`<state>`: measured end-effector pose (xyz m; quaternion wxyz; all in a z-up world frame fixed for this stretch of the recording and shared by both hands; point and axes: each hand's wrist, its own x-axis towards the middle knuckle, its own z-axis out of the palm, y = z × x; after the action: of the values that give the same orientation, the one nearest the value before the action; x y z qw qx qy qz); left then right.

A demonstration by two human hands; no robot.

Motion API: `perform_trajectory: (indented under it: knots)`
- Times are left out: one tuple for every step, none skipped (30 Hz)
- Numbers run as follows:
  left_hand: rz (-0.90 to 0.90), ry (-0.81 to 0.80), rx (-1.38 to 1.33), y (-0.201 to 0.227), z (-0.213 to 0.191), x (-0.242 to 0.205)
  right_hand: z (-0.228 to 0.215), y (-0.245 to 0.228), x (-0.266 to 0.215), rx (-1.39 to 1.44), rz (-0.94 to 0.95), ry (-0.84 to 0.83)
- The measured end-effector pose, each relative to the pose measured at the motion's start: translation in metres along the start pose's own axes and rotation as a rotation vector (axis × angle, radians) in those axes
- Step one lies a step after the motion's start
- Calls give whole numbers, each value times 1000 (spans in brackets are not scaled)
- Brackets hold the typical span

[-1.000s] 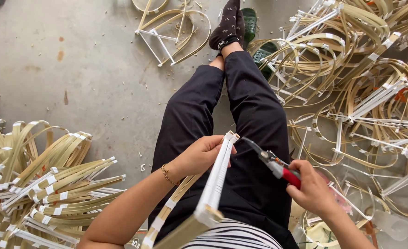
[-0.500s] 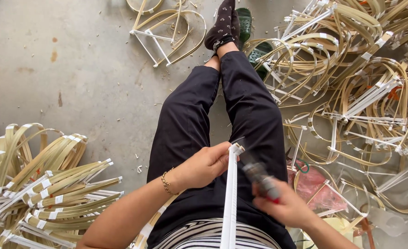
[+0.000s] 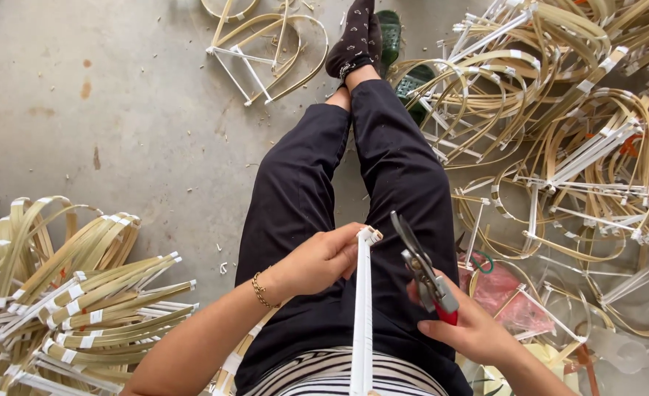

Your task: Assembling and trimming bamboo or wood strips to form D-shaped frames.

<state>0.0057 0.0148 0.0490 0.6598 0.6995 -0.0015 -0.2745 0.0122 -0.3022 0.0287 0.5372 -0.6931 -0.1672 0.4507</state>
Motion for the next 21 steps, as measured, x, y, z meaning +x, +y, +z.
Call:
perform_trajectory:
  knots:
    - [5, -1, 4, 6, -1, 1, 1, -7, 0, -2, -5, 4]
    - [-87, -31, -28, 12, -1, 2, 1, -15, 0, -2, 109, 9]
    - [-181, -59, -64, 16, -1, 1, 3, -22, -2, 0, 227, 11]
    - [-179, -59, -63, 15, 0, 3, 3, -22, -3, -2, 226, 13]
    - [-176, -69, -68, 13, 0, 4, 4, -21, -3, -46, 254, 20]
    - [-172, -78, -73, 11, 1, 4, 4, -20, -4, -90, 282, 26]
    - [-175, -78, -75, 13, 2, 4, 5, -19, -4, -88, 284, 24]
    - [-182, -75, -48, 14, 2, 5, 5, -18, -3, -107, 217, 21]
    - [-188, -73, -20, 16, 3, 6, 5, -18, -3, -125, 149, 20]
    - [-189, -74, -19, 9, 4, 6, 5, -14, -4, -124, 149, 21]
    - [-110, -67, 28, 3, 5, 7, 4, -11, -5, -121, 139, 30]
    - [-31, -61, 75, -4, 5, 8, 3, -8, -5, -117, 129, 39]
    - [-33, -63, 75, -2, 6, 9, 3, -8, -5, -115, 130, 39]
    - [-60, -74, 72, -2, 7, 10, 4, -8, -4, -118, 161, 47]
    - [-86, -84, 69, -1, 8, 11, 3, -8, -4, -123, 191, 52]
    - [-88, -84, 68, -3, 9, 13, 3, -7, 1, -122, 192, 51]
    - [-61, -63, 73, -5, 10, 15, 3, -7, 6, -101, 224, 68]
    - [-35, -43, 78, -6, 11, 17, 3, -7, 10, -81, 255, 86]
    - [-35, -46, 78, -12, 11, 21, 3, 9, 14, -80, 256, 88]
    - [-69, -41, 17, -17, 11, 24, 3, 25, 18, -184, 226, 141]
    - [-106, -38, -44, -23, 12, 26, 4, 41, 21, -287, 198, 195]
